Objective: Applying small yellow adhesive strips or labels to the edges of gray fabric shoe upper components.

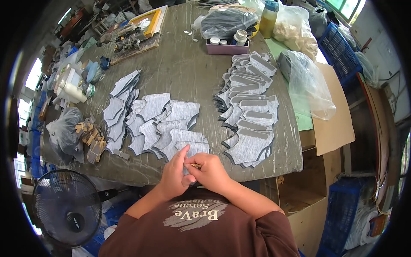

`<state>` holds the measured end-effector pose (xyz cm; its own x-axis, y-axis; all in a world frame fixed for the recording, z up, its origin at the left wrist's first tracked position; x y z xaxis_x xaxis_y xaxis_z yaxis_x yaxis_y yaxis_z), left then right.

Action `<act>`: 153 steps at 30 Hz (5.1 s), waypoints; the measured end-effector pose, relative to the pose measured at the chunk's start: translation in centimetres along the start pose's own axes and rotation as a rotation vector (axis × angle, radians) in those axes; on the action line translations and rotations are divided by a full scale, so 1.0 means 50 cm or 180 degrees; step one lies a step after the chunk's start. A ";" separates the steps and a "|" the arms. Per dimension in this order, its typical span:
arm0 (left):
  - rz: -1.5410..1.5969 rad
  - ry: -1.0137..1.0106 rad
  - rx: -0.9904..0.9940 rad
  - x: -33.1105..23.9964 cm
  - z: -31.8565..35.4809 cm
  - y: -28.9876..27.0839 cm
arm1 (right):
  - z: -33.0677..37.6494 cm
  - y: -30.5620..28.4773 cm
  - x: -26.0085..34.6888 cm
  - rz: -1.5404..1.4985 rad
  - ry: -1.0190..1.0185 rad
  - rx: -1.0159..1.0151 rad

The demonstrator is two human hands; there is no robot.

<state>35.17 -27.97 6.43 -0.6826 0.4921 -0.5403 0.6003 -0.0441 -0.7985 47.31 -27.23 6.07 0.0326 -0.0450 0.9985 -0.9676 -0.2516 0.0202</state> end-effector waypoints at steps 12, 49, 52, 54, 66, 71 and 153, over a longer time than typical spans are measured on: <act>0.0889 -0.0353 0.0348 0.014 0.000 0.008 | 0.002 0.014 -0.057 -0.1412 0.1140 -0.0105; 0.1041 0.0313 0.0093 0.028 -0.024 -0.031 | 0.020 0.032 -0.090 -0.2634 0.1140 0.0081; 0.0778 0.0210 -0.0203 0.050 -0.024 -0.058 | 0.014 -0.023 -0.080 -0.3477 0.1452 -0.1614; 0.0782 -0.0075 -0.0753 0.086 -0.030 -0.080 | 0.005 -0.086 -0.107 -0.3900 0.0734 -0.1365; 0.1571 -0.2017 0.0749 0.177 -0.078 0.010 | 0.036 -0.005 -0.058 0.2595 -0.0955 -0.0053; 0.1533 -0.2094 0.0727 0.184 -0.077 0.017 | 0.033 -0.006 -0.055 0.2588 -0.0910 -0.0114; 0.1622 -0.0175 0.0644 0.010 -0.008 0.031 | 0.023 -0.006 -0.041 -0.1769 0.0941 -0.0121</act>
<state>35.94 -27.44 5.03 -0.3504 0.3188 -0.8807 0.7721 -0.4339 -0.4643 47.82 -28.16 3.95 0.4677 0.3531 0.8103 -0.8344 -0.1260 0.5366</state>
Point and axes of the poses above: each hand's wrist, its own z-axis away from the middle knuckle, its own y-axis out of the palm, x = y × z, the point moved 6 cm from there along -z, towards the middle knuckle, and after that the axes turned 15 degrees about -z, right-handed, at the moved point
